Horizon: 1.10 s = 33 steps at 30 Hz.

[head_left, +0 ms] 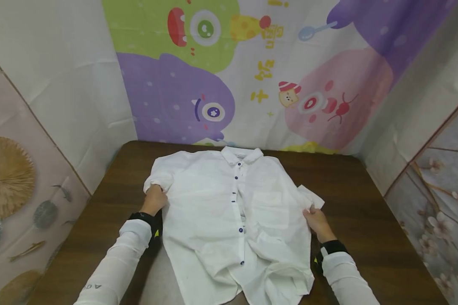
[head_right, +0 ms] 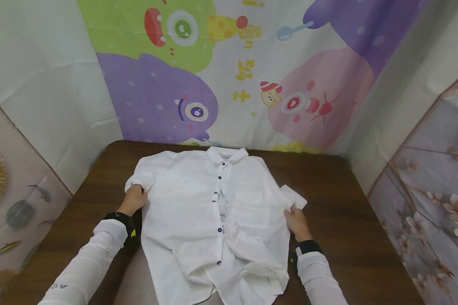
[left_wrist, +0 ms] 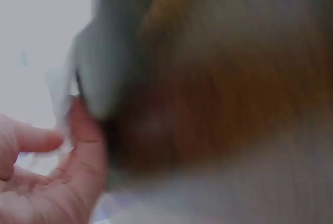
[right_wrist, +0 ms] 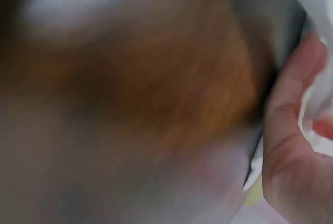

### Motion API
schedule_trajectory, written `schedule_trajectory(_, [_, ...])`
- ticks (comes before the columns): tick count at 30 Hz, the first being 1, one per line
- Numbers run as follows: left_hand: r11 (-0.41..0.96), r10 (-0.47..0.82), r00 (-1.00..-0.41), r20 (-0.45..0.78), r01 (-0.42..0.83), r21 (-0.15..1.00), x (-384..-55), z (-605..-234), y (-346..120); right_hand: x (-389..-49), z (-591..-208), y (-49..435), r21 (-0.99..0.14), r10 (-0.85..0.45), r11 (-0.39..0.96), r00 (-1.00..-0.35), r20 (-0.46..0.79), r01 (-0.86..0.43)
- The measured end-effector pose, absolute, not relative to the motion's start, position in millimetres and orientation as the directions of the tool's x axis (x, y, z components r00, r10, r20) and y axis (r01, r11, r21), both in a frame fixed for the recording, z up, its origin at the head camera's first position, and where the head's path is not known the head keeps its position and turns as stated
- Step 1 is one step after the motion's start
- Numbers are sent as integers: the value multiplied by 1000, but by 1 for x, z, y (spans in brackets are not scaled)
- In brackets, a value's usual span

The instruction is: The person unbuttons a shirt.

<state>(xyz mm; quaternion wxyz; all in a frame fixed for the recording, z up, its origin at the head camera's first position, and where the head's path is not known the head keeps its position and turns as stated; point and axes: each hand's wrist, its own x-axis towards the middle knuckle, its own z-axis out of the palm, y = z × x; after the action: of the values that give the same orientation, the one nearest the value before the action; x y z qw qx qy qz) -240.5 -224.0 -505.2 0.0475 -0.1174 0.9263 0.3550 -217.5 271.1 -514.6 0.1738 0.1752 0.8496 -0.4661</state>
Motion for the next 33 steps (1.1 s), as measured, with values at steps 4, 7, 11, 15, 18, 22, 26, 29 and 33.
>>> schedule_trajectory(4, [712, -152, -956, -252, -283, 643, -219, -494, -225, -192, -511, 286, -796, 38, 426, -888, -458, 429])
schedule_trajectory(7, [691, -102, -927, -361, -327, 645, -198, -487, -226, -171, -509, 294, -833, -63, 332, -871, -487, 441])
schedule_trajectory(11, [680, -25, -891, -454, -348, 645, -169, -478, -217, -142, -504, 297, -834, -202, 277, -819, -536, 478])
schedule_trajectory(15, [722, 29, -866, -499, -326, 610, -141, -474, -201, -116, -500, 293, -832, -300, 321, -785, -542, 452])
schedule_trajectory(18, [767, 83, -893, -441, -225, 601, -120, -476, -188, -95, -498, 287, -826, -310, 406, -792, -527, 391])
schedule_trajectory(22, [746, 275, -941, -198, 79, 661, -91, -484, -167, -71, -496, 274, -784, -272, 538, -817, -509, 309])
schedule_trajectory(26, [720, 416, -909, -8, 324, 613, -68, -494, -139, -57, -491, 259, -729, -197, 644, -870, -451, 232])
schedule_trajectory(29, [798, 392, -919, 31, 357, 486, -56, -500, -119, -50, -483, 248, -710, -163, 688, -923, -348, 146])
schedule_trajectory(33, [867, 291, -956, 31, 277, 415, -52, -505, -100, -43, -470, 225, -756, -198, 651, -977, -83, -67])
